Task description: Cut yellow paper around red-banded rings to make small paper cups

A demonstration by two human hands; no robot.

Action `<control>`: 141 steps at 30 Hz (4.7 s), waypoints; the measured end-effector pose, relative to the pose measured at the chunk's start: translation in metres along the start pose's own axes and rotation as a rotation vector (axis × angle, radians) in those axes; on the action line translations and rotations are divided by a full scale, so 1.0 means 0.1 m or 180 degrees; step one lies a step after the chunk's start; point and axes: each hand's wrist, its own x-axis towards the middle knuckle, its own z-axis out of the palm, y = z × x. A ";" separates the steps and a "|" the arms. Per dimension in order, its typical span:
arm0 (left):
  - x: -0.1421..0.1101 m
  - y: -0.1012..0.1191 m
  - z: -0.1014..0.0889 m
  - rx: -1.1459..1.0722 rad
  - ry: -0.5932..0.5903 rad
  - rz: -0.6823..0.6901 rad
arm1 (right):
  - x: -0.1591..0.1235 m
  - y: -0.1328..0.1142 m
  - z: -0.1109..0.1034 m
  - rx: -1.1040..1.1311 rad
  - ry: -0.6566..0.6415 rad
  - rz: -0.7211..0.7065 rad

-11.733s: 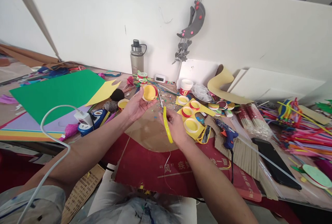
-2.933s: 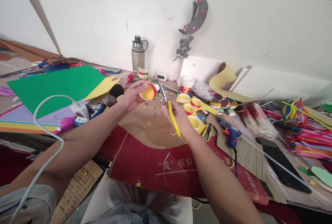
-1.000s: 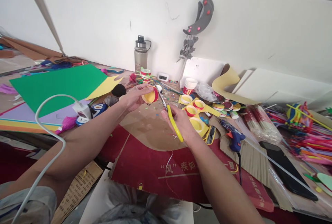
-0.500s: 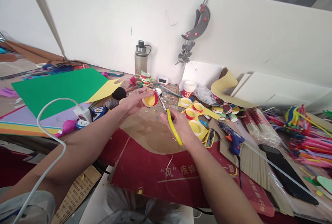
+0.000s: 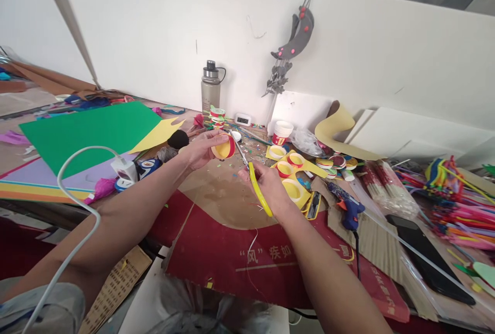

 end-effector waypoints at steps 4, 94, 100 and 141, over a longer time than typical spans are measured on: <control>0.01 0.00 0.00 -0.0055 0.0066 0.0079 | 0.01 0.00 0.00 -0.0053 -0.0010 -0.0020; -0.01 0.09 -0.09 0.0399 -0.0508 -0.0232 | -0.01 -0.01 -0.06 -0.0080 0.0068 0.0102; -0.01 -0.01 -0.02 0.0866 -0.0515 -0.0288 | -0.01 0.04 -0.05 0.0545 0.0246 0.0868; -0.05 0.07 0.01 0.0882 -0.0370 -0.0358 | 0.02 0.05 -0.04 -0.0578 -0.0058 -0.0127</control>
